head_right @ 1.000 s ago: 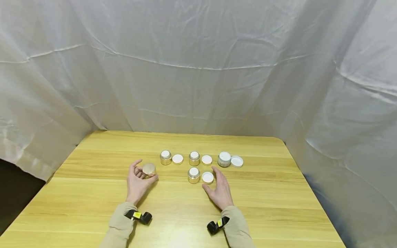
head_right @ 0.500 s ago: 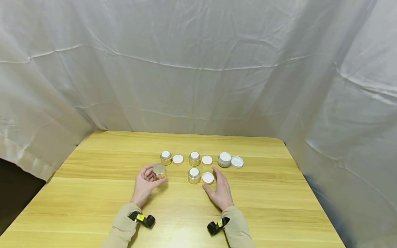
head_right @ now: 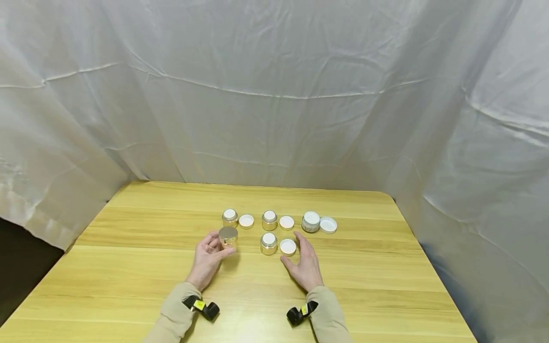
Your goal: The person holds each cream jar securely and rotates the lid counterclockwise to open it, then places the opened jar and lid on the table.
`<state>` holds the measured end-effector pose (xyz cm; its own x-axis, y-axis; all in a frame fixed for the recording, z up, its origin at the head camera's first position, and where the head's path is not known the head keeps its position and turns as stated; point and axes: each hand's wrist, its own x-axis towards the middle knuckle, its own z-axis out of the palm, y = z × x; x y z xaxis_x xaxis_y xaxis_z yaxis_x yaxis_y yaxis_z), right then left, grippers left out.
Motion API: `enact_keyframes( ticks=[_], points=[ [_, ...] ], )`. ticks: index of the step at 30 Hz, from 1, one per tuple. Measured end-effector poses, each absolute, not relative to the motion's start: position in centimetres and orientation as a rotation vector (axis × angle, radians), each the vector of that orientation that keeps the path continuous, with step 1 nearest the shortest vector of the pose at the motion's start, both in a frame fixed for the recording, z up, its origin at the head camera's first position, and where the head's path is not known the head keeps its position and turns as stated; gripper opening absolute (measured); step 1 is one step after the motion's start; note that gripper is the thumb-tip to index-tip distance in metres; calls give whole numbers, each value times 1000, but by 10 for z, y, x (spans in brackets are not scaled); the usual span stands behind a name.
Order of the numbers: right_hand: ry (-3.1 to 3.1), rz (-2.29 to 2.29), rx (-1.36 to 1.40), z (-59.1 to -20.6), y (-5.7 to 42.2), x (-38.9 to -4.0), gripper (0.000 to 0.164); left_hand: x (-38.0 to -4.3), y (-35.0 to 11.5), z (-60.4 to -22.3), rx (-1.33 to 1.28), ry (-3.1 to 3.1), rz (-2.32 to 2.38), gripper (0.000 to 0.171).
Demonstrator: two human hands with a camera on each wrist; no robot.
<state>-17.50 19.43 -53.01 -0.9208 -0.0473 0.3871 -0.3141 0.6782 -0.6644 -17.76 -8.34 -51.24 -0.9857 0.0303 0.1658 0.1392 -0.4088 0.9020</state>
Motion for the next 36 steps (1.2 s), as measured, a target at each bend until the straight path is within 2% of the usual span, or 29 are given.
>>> enact_keyframes(
  ticks=[4, 11, 17, 20, 26, 29, 31, 36],
  points=[
    [-2540, 1126, 287, -531, 194, -175, 80, -174, -75, -513, -268, -1613, -2698, 52],
    [-2469, 1139, 324, -535, 195, -178, 81, -169, -65, -517, -553, -1442, -2895, 54],
    [-2445, 1178, 328, -533, 194, -176, 82, -166, -58, -517, -594, -1365, -3038, 51],
    [-2380, 1193, 340, -530, 191, -175, 75, -165, -56, -516, -588, -1347, -3069, 49],
    [-2010, 1093, 465, -528, 189, -181, 43, -163, -53, -516, -624, -1315, -3125, 37],
    [-1861, 1037, 530, -527, 188, -184, 37, -161, -50, -515, -625, -1296, -3179, 33],
    [-1809, 1035, 552, -527, 188, -185, 37, -160, -49, -515, -621, -1279, -3224, 36],
    [-1759, 1044, 567, -525, 187, -185, 37, -159, -47, -513, -675, -1281, -3309, 58]
  ],
)
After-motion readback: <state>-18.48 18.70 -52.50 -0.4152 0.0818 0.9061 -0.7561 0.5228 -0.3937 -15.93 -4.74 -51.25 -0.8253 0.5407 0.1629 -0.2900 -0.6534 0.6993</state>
